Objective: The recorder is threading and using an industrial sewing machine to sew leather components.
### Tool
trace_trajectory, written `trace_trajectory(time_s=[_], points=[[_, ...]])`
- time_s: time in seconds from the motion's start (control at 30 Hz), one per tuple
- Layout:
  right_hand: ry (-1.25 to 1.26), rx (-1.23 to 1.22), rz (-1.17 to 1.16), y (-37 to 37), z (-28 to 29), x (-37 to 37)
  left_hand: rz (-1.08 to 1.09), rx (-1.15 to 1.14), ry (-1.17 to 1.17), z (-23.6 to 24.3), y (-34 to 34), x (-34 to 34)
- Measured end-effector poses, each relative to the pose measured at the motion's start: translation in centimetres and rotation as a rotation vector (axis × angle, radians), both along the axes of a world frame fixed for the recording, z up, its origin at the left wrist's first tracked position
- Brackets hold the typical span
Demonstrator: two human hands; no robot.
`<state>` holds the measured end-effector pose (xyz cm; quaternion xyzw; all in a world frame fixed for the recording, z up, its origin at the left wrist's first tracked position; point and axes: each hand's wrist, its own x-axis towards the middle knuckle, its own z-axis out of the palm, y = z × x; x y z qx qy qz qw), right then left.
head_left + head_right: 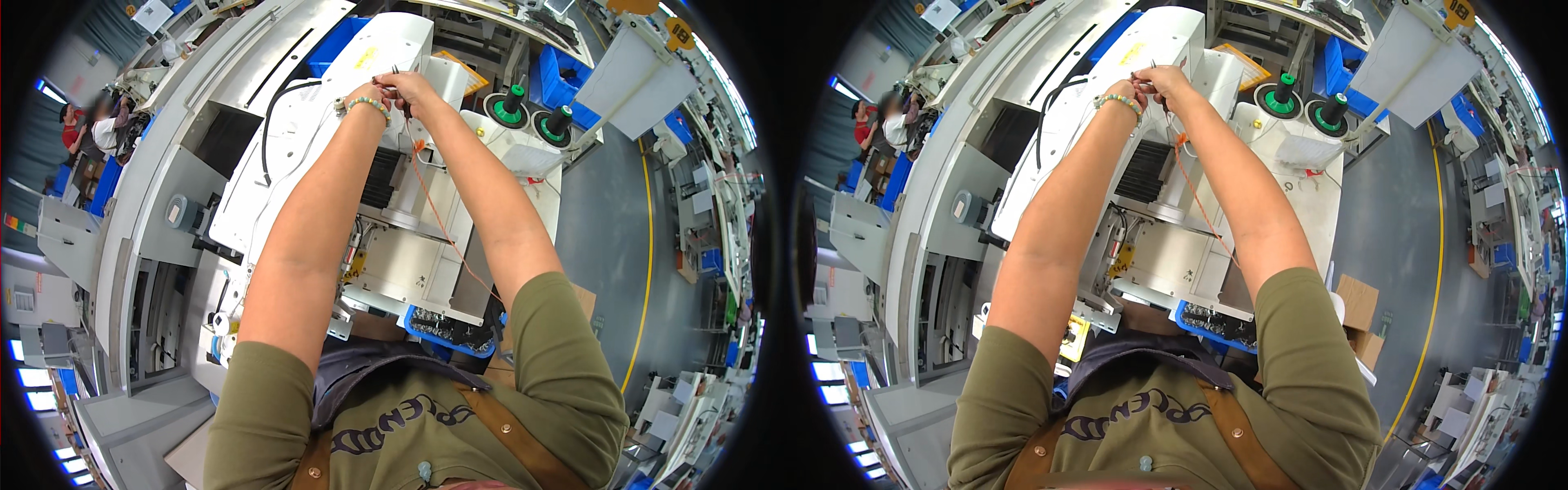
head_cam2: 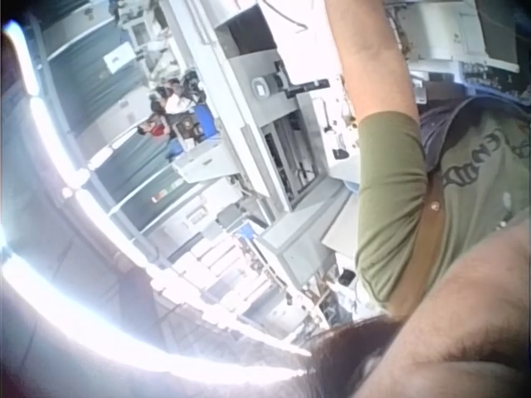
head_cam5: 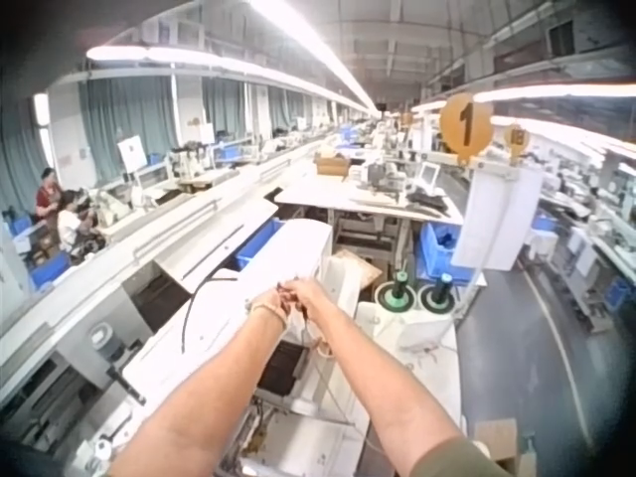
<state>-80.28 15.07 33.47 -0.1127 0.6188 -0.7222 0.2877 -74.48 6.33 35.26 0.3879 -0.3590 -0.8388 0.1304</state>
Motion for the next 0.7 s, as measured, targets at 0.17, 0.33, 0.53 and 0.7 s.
trace_trajectory(time_s=[0.17, 0.33, 0.53, 0.7], points=[[0.054, 0.011, -0.052, 0.0, 0.6, 0.9, 0.136, -0.079, -0.025, -0.5, 0.3, 0.8], [0.393, 0.014, -0.305, 3.7, -0.4, 1.6, 0.308, -0.758, 0.049, -1.4, 3.3, 5.5], [0.78, 0.135, 0.251, 3.9, 4.0, 7.6, 0.341, -0.883, 0.047, -2.4, 3.6, 10.6], [0.919, 0.223, 0.362, 4.3, 3.8, 8.5, 0.383, -1.042, -0.008, -2.9, 2.7, 11.8]])
